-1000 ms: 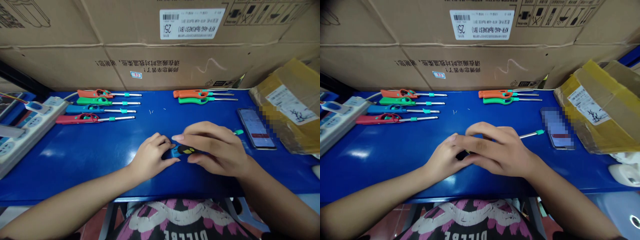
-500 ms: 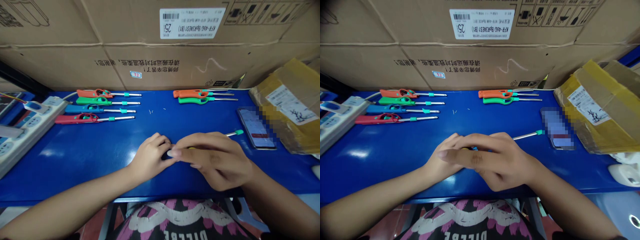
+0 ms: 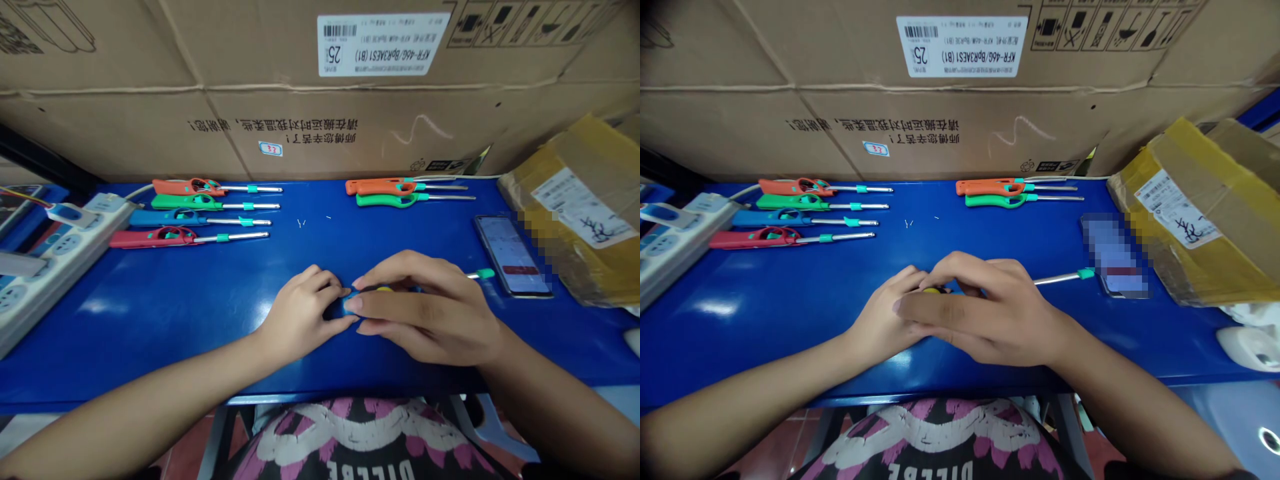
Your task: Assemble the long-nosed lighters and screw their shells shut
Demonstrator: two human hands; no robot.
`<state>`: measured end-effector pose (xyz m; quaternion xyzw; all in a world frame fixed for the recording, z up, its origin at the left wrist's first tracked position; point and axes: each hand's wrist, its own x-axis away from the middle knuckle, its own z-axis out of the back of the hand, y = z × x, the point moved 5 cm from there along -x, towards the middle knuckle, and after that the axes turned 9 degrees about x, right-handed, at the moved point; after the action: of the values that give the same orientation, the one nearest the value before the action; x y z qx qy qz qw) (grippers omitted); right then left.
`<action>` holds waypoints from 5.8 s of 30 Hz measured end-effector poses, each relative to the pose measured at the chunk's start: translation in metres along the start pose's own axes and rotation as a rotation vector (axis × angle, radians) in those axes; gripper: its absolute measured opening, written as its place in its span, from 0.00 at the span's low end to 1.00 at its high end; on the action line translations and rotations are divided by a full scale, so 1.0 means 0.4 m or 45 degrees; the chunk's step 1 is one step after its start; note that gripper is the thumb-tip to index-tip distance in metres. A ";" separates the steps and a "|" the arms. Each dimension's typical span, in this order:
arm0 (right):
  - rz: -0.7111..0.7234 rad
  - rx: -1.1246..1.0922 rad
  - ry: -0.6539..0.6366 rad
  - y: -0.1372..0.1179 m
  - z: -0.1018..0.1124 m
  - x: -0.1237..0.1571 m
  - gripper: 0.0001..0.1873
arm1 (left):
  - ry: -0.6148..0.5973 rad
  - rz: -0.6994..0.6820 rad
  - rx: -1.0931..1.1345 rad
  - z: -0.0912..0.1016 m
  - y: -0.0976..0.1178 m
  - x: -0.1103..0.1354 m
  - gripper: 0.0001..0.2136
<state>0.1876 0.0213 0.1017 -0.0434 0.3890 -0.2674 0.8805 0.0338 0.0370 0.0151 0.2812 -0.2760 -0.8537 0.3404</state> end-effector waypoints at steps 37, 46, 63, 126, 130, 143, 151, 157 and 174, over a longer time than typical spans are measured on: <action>-0.151 -0.277 0.005 0.041 -0.008 0.020 0.22 | 0.007 0.067 -0.198 -0.002 -0.010 0.001 0.10; -0.917 -0.906 0.445 0.222 -0.027 0.053 0.14 | -0.078 0.200 -0.256 0.024 -0.017 -0.002 0.10; -0.723 -0.250 -0.086 0.376 -0.212 -0.085 0.21 | -0.120 0.139 -0.250 0.025 -0.015 0.009 0.18; -1.158 -1.376 0.389 0.309 -0.035 0.072 0.19 | 0.200 0.662 1.172 0.023 -0.073 -0.006 0.24; -1.198 -1.377 0.496 0.312 -0.037 0.076 0.16 | 0.183 0.670 1.207 0.020 -0.069 -0.008 0.24; -1.195 -1.553 0.385 0.195 -0.170 0.074 0.15 | 0.296 0.678 1.046 -0.003 -0.080 0.012 0.24; -1.200 -1.572 0.451 0.184 -0.183 0.087 0.14 | 0.306 0.644 0.939 -0.002 -0.071 0.019 0.24; -1.274 -1.450 0.416 0.202 -0.164 0.079 0.19 | 0.276 0.526 0.601 0.030 -0.065 -0.014 0.21; -0.525 -0.583 -0.212 0.165 -0.179 0.082 0.23 | -0.057 -0.209 -0.603 0.012 -0.089 -0.524 0.15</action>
<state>0.1838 0.0705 0.0114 -0.3401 0.3487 -0.3414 0.8038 0.1434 0.2147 0.0561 0.1960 -0.0520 -0.9254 0.3201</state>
